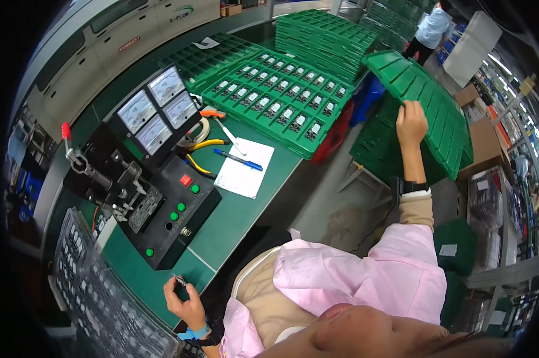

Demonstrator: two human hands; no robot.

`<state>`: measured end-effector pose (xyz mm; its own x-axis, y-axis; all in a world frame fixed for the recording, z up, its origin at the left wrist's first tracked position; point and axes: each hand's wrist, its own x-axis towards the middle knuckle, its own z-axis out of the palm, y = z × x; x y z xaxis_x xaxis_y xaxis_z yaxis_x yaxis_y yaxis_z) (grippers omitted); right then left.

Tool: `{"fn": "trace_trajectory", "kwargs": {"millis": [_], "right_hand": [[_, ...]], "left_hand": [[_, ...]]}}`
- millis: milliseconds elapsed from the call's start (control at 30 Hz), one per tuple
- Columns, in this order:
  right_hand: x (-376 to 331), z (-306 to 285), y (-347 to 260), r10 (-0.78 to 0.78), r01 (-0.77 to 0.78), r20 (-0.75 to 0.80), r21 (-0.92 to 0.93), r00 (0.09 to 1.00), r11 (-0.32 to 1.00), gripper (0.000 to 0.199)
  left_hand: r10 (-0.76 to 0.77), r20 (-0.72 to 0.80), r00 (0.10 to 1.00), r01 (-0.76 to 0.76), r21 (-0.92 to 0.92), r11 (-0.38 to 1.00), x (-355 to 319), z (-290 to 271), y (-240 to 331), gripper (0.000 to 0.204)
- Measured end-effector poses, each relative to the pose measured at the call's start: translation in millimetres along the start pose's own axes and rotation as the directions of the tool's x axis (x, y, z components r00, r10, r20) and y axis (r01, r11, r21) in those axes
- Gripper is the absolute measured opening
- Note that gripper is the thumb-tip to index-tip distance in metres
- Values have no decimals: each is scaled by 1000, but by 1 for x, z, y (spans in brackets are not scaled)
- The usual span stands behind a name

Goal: Testing electronic components using a specialized fixture and sorting them into storage trays.

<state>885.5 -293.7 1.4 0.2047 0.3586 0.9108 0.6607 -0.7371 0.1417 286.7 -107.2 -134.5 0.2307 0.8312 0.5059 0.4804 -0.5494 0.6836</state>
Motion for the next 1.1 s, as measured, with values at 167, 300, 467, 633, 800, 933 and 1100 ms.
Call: {"fn": "trace_trajectory", "kwargs": {"millis": [167, 300, 467, 633, 800, 933, 1100], "right_hand": [[69, -53, -51, 130, 8, -455, 289, 881, 957, 8], [127, -63, -25, 584, -92, -300, 832, 755, 547, 12], [101, 23, 3, 797, -191, 264, 963, 544, -189, 19], [16, 71, -30, 575, -395, 757, 653, 310, -646, 32], [-52, 91, -89, 518, -327, 825, 565, 226, -757, 32], [-81, 105, -104, 529, -483, 829, 543, 178, -687, 24], [-82, 108, -100, 467, -430, 877, 467, 114, -772, 17]], "left_hand": [[-5, -6, 1000, 5, 18, 1000, -1, 2, 5, 30], [11, 0, 1000, -11, 35, 999, 3, 1, 10, 29], [31, -43, 999, -29, 57, 998, 5, 2, 15, 30], [20, -12, 1000, -19, 45, 999, 7, -1, 15, 31], [31, -3, 1000, -31, 37, 999, 8, 0, 15, 32], [43, -2, 999, -43, 50, 998, 6, 0, 14, 32], [44, 22, 999, -46, 49, 998, 9, 0, 15, 33]]}}
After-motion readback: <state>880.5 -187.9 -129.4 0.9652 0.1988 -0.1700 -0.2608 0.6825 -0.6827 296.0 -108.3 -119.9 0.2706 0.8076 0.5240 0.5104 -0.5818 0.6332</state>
